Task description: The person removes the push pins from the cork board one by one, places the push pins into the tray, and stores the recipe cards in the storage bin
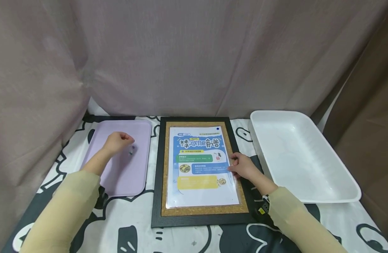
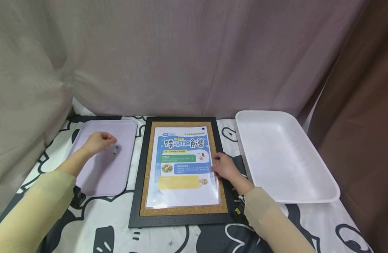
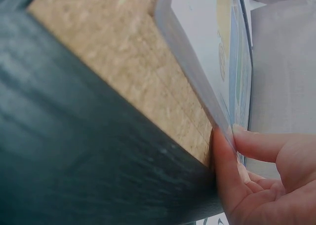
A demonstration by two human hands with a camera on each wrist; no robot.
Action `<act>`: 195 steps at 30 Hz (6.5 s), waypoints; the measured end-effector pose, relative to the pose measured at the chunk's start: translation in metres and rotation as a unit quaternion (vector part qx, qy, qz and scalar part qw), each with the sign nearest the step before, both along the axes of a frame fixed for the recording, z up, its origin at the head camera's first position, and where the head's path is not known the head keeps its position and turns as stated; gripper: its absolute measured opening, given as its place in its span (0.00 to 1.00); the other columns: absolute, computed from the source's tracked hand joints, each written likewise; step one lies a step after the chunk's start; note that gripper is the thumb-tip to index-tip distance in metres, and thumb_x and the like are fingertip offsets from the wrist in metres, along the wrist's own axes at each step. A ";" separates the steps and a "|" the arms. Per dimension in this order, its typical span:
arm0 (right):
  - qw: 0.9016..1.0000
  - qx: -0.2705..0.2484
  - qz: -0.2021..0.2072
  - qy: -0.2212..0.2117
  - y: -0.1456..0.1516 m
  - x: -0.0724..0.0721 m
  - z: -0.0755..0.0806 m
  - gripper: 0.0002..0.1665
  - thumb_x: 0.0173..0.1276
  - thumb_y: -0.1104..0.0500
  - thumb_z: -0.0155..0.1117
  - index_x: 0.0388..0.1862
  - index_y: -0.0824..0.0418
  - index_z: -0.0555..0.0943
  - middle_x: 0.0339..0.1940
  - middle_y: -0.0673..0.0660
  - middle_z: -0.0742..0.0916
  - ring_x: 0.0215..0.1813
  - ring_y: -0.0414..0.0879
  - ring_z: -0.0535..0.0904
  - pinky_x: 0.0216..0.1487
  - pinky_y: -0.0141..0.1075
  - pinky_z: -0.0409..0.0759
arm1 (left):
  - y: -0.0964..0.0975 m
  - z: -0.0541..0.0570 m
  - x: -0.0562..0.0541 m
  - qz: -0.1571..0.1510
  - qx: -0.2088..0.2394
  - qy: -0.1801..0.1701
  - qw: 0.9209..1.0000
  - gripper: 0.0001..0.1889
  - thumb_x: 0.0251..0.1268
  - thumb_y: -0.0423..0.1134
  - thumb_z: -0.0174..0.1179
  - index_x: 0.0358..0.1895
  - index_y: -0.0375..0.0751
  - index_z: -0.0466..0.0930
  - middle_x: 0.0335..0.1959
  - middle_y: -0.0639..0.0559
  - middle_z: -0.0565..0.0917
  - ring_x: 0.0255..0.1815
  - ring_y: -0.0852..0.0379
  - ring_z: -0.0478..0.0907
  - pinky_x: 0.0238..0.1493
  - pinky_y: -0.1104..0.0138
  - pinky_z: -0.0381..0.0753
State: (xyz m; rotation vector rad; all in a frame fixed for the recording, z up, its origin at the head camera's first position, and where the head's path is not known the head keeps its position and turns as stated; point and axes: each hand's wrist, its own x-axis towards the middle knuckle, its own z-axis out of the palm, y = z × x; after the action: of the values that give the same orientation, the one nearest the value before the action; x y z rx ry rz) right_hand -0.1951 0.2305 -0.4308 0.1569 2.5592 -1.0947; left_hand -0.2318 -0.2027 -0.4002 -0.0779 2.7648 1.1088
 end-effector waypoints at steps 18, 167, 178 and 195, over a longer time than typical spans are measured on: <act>1.000 0.004 -0.017 -0.001 0.004 -0.001 0.004 0.33 0.61 0.67 0.62 0.63 0.72 0.64 0.30 0.59 0.77 0.24 0.42 0.77 0.24 0.32 0.79 | 0.114 0.032 -0.076 -0.017 0.134 -0.022 0.991 0.17 0.66 0.42 0.55 0.49 0.31 0.77 0.43 0.46 0.76 0.41 0.53 0.74 0.51 0.59 0.77; 1.000 0.001 0.000 0.011 -0.001 0.011 0.009 0.32 0.61 0.68 0.62 0.63 0.73 0.63 0.30 0.60 0.77 0.23 0.42 0.76 0.23 0.31 0.78 | 0.105 0.006 -0.019 0.006 0.307 -0.115 0.945 0.19 0.65 0.32 0.54 0.56 0.24 0.70 0.36 0.48 0.81 0.28 0.66 0.77 0.35 0.77 0.80; 0.997 -0.068 -0.021 -0.008 0.001 0.013 0.009 0.38 0.63 0.61 0.62 0.68 0.69 0.58 0.34 0.57 0.78 0.27 0.40 0.76 0.24 0.29 0.74 | 0.083 0.002 -0.004 -0.002 0.324 -0.113 0.939 0.20 0.67 0.31 0.51 0.58 0.20 0.67 0.31 0.55 0.81 0.26 0.69 0.76 0.33 0.79 0.78; 0.960 -0.232 -0.157 -0.006 0.004 0.023 0.020 0.31 0.73 0.65 0.43 0.74 0.57 0.55 0.64 0.68 0.74 0.45 0.41 0.81 0.41 0.32 0.79 | 0.068 0.006 0.010 -0.004 0.370 -0.107 0.923 0.19 0.67 0.29 0.49 0.56 0.16 0.64 0.23 0.63 0.81 0.25 0.72 0.76 0.32 0.81 0.77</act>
State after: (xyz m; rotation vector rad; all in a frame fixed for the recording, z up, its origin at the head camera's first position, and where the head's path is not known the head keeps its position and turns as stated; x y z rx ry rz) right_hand -0.1724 0.2345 -0.4104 0.4567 2.2365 -1.7708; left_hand -0.2219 -0.1351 -0.3939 -0.0852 1.9952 1.9200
